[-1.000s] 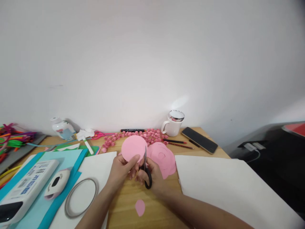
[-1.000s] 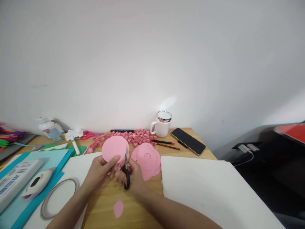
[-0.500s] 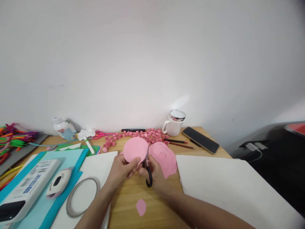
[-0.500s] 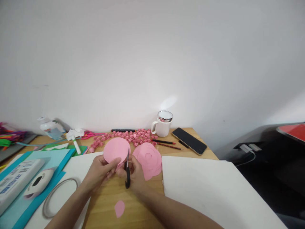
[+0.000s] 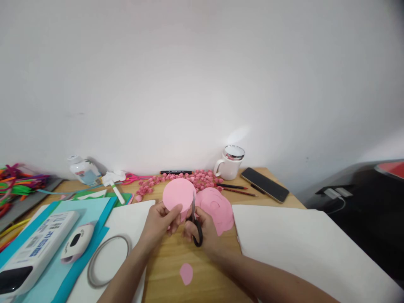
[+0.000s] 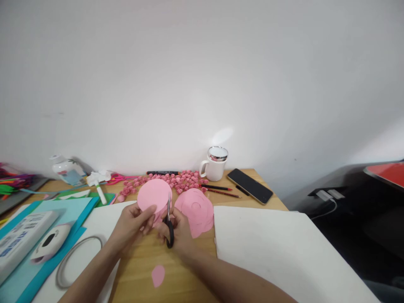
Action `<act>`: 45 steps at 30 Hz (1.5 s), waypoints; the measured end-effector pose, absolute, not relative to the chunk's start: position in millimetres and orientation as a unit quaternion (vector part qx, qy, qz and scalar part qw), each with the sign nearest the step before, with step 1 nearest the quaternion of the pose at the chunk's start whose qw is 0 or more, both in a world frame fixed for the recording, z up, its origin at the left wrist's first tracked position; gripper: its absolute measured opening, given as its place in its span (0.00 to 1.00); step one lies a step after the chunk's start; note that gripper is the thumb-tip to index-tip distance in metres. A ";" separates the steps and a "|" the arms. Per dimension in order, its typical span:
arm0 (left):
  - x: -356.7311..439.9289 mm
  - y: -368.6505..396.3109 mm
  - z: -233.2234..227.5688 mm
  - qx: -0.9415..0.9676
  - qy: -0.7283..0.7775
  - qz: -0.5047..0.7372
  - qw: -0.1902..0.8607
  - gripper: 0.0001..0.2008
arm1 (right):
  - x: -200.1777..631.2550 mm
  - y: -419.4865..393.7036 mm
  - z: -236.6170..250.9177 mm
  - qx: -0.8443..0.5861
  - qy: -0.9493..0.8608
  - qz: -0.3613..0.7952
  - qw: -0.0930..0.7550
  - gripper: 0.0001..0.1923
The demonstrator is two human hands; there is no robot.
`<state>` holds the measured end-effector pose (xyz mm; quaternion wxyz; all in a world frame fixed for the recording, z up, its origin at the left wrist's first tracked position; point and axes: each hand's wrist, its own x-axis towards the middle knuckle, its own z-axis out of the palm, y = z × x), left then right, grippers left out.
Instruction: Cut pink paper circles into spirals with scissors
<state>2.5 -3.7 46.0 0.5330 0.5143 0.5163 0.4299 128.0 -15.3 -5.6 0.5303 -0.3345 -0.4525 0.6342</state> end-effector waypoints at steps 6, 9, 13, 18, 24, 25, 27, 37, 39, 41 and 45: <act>3.6 -3.3 44.4 0.502 0.529 0.439 0.525 0.21 | 126.3 -16.1 -12.1 -0.315 -0.460 0.653 0.512 0.13; 4.5 -4.3 46.3 0.495 0.547 0.439 0.512 0.22 | 127.8 -15.9 -6.0 -0.334 -0.466 0.629 0.525 0.13; 5.1 -5.6 48.3 0.505 0.555 0.425 0.506 0.21 | 130.1 -15.5 8.2 -0.336 -0.473 0.608 0.543 0.15; 4.2 -5.1 49.0 0.513 0.563 0.420 0.494 0.21 | 130.7 -14.5 3.6 -0.341 -0.470 0.607 0.543 0.14; 1.4 -4.3 48.1 0.524 0.554 0.428 0.485 0.21 | 129.8 -13.9 -8.5 -0.342 -0.452 0.625 0.536 0.12; 1.1 -4.4 48.2 0.525 0.552 0.430 0.485 0.21 | 129.4 -13.9 -9.1 -0.337 -0.452 0.627 0.538 0.12; 0.9 -4.6 48.8 0.523 0.550 0.435 0.485 0.21 | 128.7 -14.2 -9.1 -0.330 -0.449 0.631 0.540 0.11; 5.2 -5.0 45.8 0.499 0.525 0.454 0.519 0.19 | 127.3 -17.5 -6.2 -0.336 -0.449 0.649 0.515 0.12; 6.1 -5.7 46.3 0.495 0.539 0.452 0.510 0.20 | 127.9 -17.1 -5.0 -0.339 -0.458 0.634 0.523 0.12; 6.3 -6.4 48.2 0.495 0.546 0.445 0.509 0.21 | 129.1 -16.3 -1.5 -0.341 -0.464 0.619 0.534 0.13; 5.1 -6.9 52.4 0.501 0.552 0.433 0.507 0.21 | 131.0 -14.6 5.1 -0.341 -0.464 0.615 0.538 0.15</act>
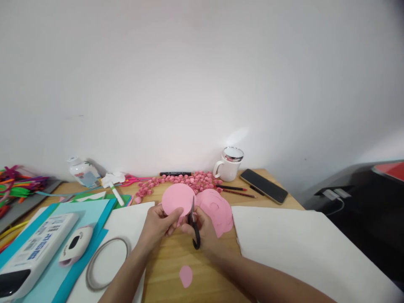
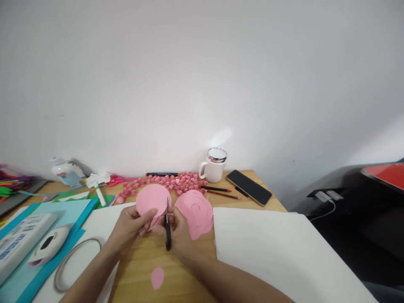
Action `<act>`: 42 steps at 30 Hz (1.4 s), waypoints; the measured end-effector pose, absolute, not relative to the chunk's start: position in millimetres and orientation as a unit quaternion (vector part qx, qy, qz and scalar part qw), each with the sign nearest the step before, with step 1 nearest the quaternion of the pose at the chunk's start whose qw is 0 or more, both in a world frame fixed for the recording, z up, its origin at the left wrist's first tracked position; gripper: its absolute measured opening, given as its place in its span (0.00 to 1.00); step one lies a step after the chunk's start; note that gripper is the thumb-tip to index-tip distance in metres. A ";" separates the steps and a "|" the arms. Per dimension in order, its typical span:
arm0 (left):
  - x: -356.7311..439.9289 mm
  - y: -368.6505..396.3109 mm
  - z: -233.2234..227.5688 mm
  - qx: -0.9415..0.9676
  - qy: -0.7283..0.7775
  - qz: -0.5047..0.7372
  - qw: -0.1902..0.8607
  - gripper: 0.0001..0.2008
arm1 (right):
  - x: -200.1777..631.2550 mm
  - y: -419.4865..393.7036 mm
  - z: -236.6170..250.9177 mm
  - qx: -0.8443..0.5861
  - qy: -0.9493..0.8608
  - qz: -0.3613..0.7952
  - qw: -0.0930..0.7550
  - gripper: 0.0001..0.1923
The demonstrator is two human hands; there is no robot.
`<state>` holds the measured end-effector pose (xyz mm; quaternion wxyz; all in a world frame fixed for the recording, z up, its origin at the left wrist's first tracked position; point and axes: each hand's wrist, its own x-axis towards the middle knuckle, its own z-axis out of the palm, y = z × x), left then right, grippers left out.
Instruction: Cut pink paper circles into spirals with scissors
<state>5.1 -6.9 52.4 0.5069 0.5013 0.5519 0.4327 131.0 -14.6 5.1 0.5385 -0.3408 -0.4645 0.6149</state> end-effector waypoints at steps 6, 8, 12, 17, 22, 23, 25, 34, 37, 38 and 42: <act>1.8 -5.1 50.8 0.512 0.547 0.429 0.504 0.21 | 129.2 -13.8 -6.8 -0.345 -0.456 0.616 0.541 0.13; 0.7 -4.3 49.4 0.514 0.543 0.440 0.498 0.21 | 128.6 -13.5 -11.9 -0.335 -0.451 0.627 0.540 0.12; 0.8 -3.3 46.8 0.513 0.524 0.462 0.499 0.21 | 128.6 -13.8 -13.5 -0.329 -0.451 0.639 0.530 0.12; 7.2 -5.8 45.6 0.501 0.532 0.438 0.524 0.19 | 127.5 -15.7 -7.2 -0.323 -0.474 0.634 0.519 0.11; 9.0 -7.9 48.0 0.495 0.566 0.432 0.498 0.20 | 129.3 -16.2 1.3 -0.348 -0.470 0.620 0.522 0.13; 8.5 -7.8 48.3 0.497 0.569 0.427 0.497 0.20 | 130.0 -16.3 3.6 -0.353 -0.468 0.620 0.522 0.14; 7.3 -7.0 48.4 0.501 0.570 0.417 0.500 0.20 | 131.0 -16.3 7.4 -0.352 -0.466 0.622 0.522 0.15; 3.4 -4.4 45.9 0.519 0.551 0.427 0.494 0.23 | 129.6 -15.5 -6.1 -0.347 -0.460 0.628 0.522 0.10; 3.3 -3.7 45.8 0.522 0.539 0.440 0.493 0.23 | 129.3 -15.4 -9.5 -0.332 -0.455 0.639 0.524 0.09; 3.8 -3.7 45.6 0.523 0.535 0.437 0.499 0.23 | 129.0 -15.6 -9.6 -0.330 -0.457 0.638 0.524 0.09; 8.5 -5.3 44.7 0.505 0.534 0.430 0.524 0.20 | 126.5 -16.3 -8.4 -0.327 -0.467 0.635 0.522 0.11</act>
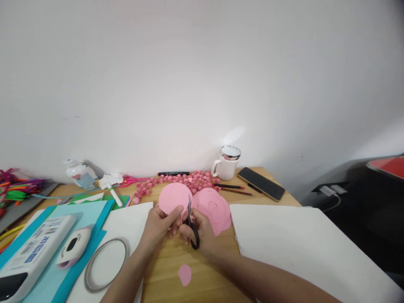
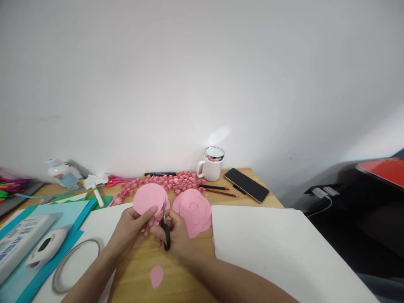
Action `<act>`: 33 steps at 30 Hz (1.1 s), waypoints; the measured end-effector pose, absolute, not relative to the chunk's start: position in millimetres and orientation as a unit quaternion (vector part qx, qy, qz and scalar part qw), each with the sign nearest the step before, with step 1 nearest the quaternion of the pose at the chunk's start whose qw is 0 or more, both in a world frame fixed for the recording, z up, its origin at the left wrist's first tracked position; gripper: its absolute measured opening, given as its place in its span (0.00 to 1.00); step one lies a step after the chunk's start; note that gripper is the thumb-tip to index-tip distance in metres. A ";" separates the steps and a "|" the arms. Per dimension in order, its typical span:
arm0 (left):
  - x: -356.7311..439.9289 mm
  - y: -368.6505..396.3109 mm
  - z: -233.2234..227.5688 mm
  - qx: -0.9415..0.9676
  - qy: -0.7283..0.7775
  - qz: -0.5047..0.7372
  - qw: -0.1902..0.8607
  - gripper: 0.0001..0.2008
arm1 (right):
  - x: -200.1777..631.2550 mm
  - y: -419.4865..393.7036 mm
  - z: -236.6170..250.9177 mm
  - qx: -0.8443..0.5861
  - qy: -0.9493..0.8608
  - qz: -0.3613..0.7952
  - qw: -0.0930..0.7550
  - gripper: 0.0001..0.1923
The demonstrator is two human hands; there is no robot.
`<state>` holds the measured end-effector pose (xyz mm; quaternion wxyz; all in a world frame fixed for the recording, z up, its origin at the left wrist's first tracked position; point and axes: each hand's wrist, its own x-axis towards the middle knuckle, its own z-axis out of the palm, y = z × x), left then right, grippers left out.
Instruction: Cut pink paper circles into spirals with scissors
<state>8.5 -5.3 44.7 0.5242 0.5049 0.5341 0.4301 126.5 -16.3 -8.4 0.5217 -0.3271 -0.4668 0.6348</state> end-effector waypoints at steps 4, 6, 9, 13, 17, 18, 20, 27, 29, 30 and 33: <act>11.1 -7.5 47.1 0.495 0.553 0.440 0.505 0.20 | 126.5 -15.6 -3.4 -0.341 -0.471 0.621 0.526 0.13; 10.2 -8.0 49.4 0.504 0.558 0.432 0.497 0.20 | 128.0 -15.2 1.6 -0.348 -0.466 0.613 0.535 0.15; 7.9 -8.0 51.7 0.518 0.562 0.419 0.490 0.21 | 130.1 -15.0 6.5 -0.346 -0.467 0.614 0.534 0.16; 6.1 -7.2 49.9 0.525 0.565 0.413 0.485 0.21 | 130.4 -14.6 -0.6 -0.338 -0.474 0.605 0.544 0.14; 5.3 -5.6 46.4 0.527 0.554 0.423 0.486 0.21 | 129.7 -13.9 -10.7 -0.331 -0.472 0.619 0.534 0.11; 5.2 -5.0 45.9 0.525 0.547 0.430 0.490 0.21 | 129.5 -13.9 -12.0 -0.333 -0.468 0.626 0.528 0.11; 5.5 -4.2 45.3 0.515 0.527 0.442 0.511 0.19 | 128.6 -14.2 -13.6 -0.332 -0.462 0.637 0.521 0.12; 9.7 -6.1 43.9 0.496 0.543 0.439 0.517 0.20 | 127.0 -16.5 -8.7 -0.334 -0.474 0.620 0.529 0.12; 9.8 -7.4 45.6 0.499 0.554 0.434 0.506 0.20 | 128.7 -16.1 -2.0 -0.354 -0.474 0.604 0.534 0.14; 9.5 -7.9 46.9 0.501 0.557 0.432 0.502 0.20 | 129.6 -15.9 1.6 -0.359 -0.472 0.603 0.534 0.15; 8.5 -8.3 51.4 0.502 0.557 0.430 0.503 0.20 | 131.5 -15.6 10.8 -0.358 -0.465 0.612 0.530 0.16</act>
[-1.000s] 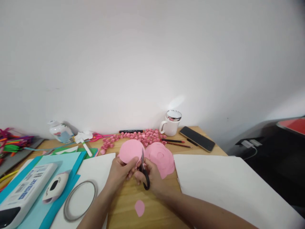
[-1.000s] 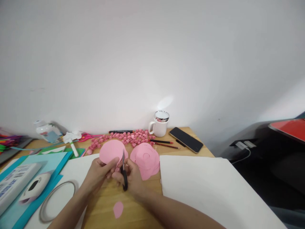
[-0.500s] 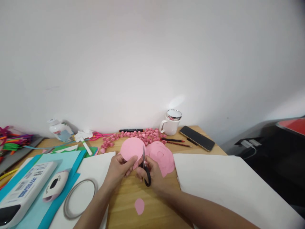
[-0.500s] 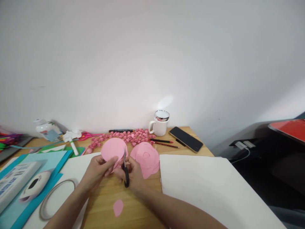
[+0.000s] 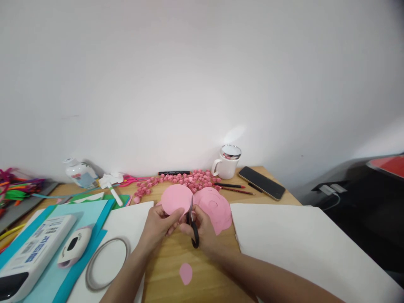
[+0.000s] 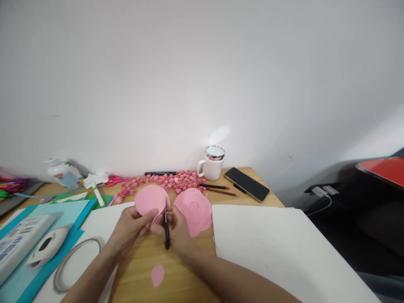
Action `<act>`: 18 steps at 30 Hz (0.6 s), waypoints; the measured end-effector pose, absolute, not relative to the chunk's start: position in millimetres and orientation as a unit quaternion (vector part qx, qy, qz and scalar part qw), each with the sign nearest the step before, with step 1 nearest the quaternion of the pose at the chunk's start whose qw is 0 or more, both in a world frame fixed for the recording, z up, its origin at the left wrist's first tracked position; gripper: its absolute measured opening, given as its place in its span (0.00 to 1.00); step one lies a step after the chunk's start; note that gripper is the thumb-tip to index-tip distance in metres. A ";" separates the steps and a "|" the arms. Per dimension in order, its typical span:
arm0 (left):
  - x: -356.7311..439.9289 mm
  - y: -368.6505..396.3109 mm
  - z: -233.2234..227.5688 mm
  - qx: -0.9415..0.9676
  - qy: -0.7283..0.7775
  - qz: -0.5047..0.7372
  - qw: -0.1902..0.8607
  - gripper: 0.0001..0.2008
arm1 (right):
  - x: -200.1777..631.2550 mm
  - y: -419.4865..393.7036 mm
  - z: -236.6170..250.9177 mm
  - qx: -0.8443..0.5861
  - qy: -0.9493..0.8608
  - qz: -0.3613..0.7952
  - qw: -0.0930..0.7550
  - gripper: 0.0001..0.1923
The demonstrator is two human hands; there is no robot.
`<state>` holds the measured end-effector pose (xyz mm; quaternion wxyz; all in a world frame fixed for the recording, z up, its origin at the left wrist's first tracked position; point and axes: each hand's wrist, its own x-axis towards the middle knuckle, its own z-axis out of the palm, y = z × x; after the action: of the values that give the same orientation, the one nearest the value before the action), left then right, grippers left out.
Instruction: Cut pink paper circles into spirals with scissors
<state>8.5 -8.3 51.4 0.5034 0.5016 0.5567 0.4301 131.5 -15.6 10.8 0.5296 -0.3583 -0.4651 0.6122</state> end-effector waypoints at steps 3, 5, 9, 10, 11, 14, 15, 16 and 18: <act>8.1 -8.0 53.8 0.499 0.555 0.430 0.508 0.20 | 131.7 -16.5 13.7 -0.362 -0.464 0.615 0.526 0.15; 8.1 -7.8 53.8 0.498 0.556 0.428 0.509 0.20 | 131.3 -16.9 11.4 -0.367 -0.465 0.609 0.527 0.14; 6.5 -6.7 51.4 0.497 0.553 0.434 0.510 0.20 | 130.0 -16.1 0.4 -0.370 -0.469 0.606 0.525 0.11; 5.9 -6.2 50.5 0.498 0.551 0.437 0.508 0.20 | 129.7 -15.7 -2.2 -0.366 -0.468 0.611 0.523 0.10; 5.4 -5.7 49.7 0.499 0.549 0.442 0.505 0.20 | 129.5 -15.3 -4.2 -0.361 -0.465 0.615 0.524 0.10; 5.6 -4.7 47.4 0.505 0.529 0.452 0.511 0.21 | 128.9 -15.2 -6.0 -0.354 -0.460 0.626 0.521 0.10; 6.5 -4.8 47.0 0.504 0.520 0.452 0.521 0.22 | 128.6 -15.4 -5.7 -0.355 -0.460 0.627 0.519 0.11; 7.7 -5.1 46.8 0.502 0.514 0.450 0.531 0.22 | 128.2 -15.7 -5.5 -0.355 -0.461 0.628 0.517 0.11; 10.5 -6.5 47.3 0.491 0.514 0.447 0.543 0.21 | 127.3 -16.3 -5.6 -0.348 -0.466 0.630 0.514 0.11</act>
<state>10.5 -6.5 47.3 0.5429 0.4914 0.5139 0.4469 127.3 -16.3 -5.6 0.5142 -0.3481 -0.4659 0.6304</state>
